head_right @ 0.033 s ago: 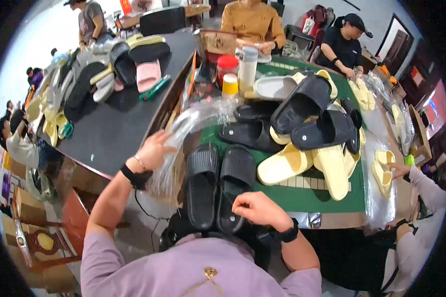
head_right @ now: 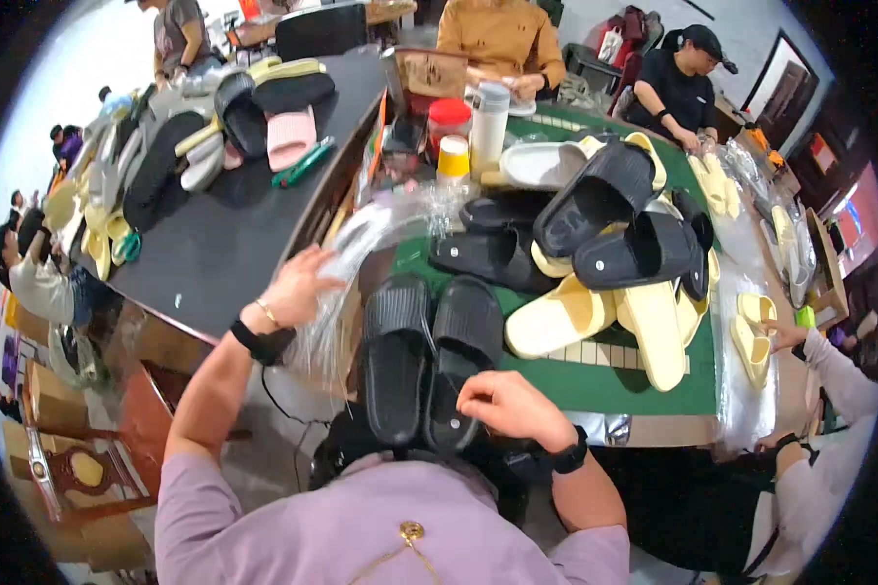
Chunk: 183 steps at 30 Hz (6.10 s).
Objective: Assembling and finishing slides/sandals by hand-tying and trimming components at a factory workbench.
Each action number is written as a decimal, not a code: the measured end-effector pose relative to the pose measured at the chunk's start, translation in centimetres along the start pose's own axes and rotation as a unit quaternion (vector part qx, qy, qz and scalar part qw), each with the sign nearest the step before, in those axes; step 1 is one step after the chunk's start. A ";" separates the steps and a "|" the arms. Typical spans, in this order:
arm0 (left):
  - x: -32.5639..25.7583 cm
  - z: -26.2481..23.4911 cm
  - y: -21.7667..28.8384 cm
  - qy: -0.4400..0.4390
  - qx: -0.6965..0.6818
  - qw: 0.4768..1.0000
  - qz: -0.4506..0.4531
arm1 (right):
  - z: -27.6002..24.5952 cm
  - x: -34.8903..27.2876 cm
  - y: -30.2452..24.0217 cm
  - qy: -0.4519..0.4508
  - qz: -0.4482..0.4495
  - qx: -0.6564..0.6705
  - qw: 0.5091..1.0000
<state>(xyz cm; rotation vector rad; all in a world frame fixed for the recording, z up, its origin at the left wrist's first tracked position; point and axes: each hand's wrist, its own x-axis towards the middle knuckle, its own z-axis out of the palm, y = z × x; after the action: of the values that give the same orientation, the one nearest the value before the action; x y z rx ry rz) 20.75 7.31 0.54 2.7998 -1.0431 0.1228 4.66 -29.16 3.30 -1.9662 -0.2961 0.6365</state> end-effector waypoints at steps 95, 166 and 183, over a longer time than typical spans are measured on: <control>4.7 5.8 4.8 0.009 -0.150 0.953 -0.264 | -4.9 10.6 5.8 0.335 0.117 -0.345 0.869; 6.2 7.4 9.5 0.101 -0.464 0.858 -0.194 | 1.2 14.8 2.1 0.350 -0.193 -0.135 0.907; 6.2 8.3 9.7 0.115 -0.420 0.884 -0.173 | 1.7 15.5 2.9 0.361 -0.223 -0.160 0.891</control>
<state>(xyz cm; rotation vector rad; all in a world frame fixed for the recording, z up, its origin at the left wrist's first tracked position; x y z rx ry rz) 19.26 -5.29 -5.73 2.0474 -0.3734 -0.0373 16.46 -22.04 -4.61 -2.1884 -0.3794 -0.4789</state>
